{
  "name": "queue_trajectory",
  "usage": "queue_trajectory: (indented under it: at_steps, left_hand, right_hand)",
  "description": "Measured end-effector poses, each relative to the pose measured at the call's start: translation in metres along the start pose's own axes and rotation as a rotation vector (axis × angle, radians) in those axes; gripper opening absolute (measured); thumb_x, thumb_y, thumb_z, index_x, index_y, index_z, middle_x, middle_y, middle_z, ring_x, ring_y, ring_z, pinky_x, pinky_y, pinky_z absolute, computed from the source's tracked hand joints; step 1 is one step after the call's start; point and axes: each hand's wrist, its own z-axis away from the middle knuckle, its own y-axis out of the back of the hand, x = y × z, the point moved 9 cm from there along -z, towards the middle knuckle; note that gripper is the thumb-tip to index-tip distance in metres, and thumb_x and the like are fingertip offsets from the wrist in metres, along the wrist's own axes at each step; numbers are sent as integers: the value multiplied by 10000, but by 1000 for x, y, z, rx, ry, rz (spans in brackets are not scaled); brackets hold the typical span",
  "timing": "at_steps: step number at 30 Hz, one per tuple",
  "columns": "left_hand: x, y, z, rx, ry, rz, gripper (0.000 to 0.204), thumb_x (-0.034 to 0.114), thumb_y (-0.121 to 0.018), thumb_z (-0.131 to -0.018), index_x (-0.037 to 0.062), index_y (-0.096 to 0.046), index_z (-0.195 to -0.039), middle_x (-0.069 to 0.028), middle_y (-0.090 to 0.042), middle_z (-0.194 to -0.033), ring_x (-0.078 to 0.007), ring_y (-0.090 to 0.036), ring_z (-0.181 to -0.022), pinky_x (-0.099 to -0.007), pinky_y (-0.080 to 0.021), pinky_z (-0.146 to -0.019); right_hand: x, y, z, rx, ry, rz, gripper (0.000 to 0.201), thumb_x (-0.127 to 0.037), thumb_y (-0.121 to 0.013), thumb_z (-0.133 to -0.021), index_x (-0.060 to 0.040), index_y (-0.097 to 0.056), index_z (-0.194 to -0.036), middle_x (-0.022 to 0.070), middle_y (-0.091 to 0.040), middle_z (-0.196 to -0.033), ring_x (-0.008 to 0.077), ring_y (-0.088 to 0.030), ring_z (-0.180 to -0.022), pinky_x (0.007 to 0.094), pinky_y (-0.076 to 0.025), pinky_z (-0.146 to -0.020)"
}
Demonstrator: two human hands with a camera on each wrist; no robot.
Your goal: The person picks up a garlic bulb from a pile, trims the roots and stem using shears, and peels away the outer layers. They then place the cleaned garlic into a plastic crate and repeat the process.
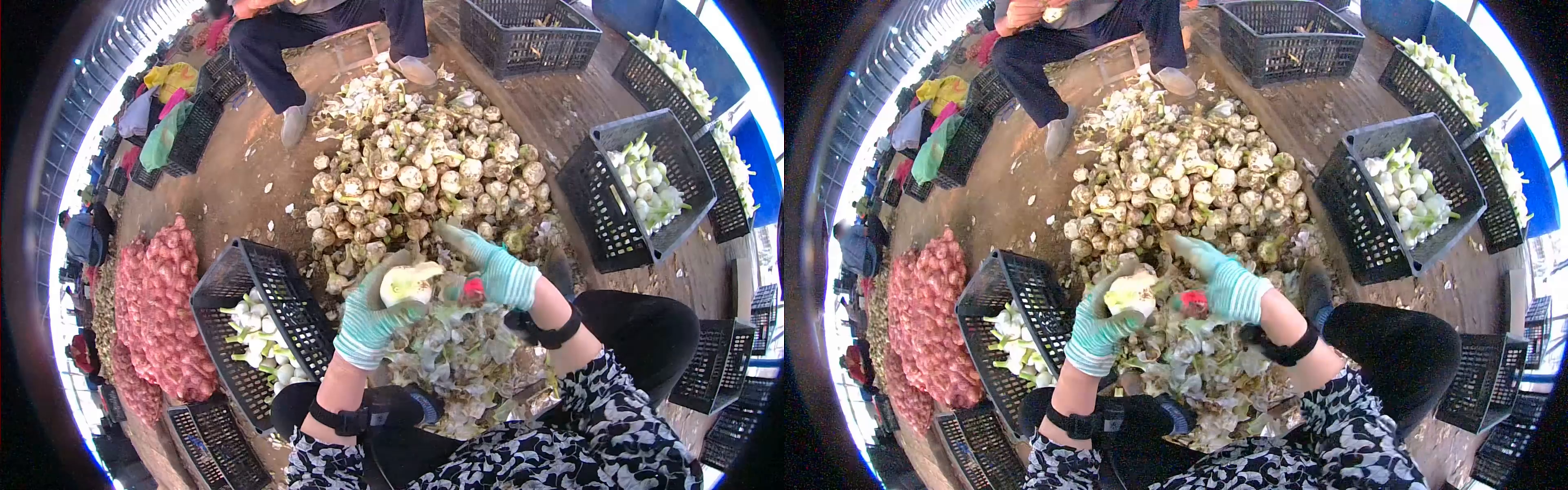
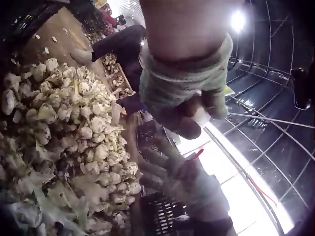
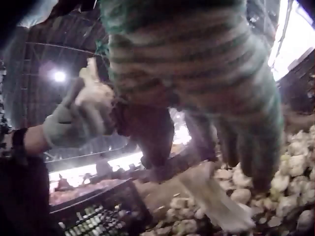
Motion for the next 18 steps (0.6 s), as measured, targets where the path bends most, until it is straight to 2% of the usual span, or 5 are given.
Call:
queue_trajectory:
  at_steps: [4,7,9,12,18]
  left_hand:
    - [7,-5,2,-3,3,-162,689,155,-745,-591,-1,-404,-1169,-70,-503,-1087,-158,-483,-985,-287,-414,-835]
    - [2,-18,11,-99,196,209,738,164,-766,-550,-11,-405,-1170,-73,-516,-1066,-158,-508,-940,-280,-424,-805]
    - [-11,-12,11,-145,191,272,743,186,-766,-555,-12,-402,-1172,-74,-516,-1063,-160,-514,-928,-279,-428,-798]
    - [-12,-21,7,-189,246,366,742,225,-757,-583,-16,-388,-1181,-69,-529,-1026,-163,-526,-909,-275,-439,-783]
    - [-20,-8,4,19,146,220,681,128,-723,-615,-14,-385,-1189,-77,-498,-1082,-155,-508,-917,-259,-430,-785]
  right_hand:
    - [-48,-14,-18,13,103,-161,434,-146,-679,-647,-56,-526,-1043,133,-527,-978,219,-512,-928,313,-419,-794]
    - [-28,-14,-12,34,10,-407,339,-156,-652,-684,-38,-544,-983,72,-566,-875,163,-545,-802,268,-450,-700]
    - [50,-46,1,112,-306,-1436,221,-141,-606,-734,-38,-556,-923,21,-567,-849,115,-536,-739,234,-449,-641]
    - [14,-32,11,240,-487,-1434,147,-133,-552,-780,-36,-553,-891,6,-566,-816,96,-527,-699,205,-441,-602]
    - [19,-32,7,169,-386,-973,166,-114,-548,-780,-18,-553,-916,65,-595,-858,141,-569,-736,260,-474,-639]
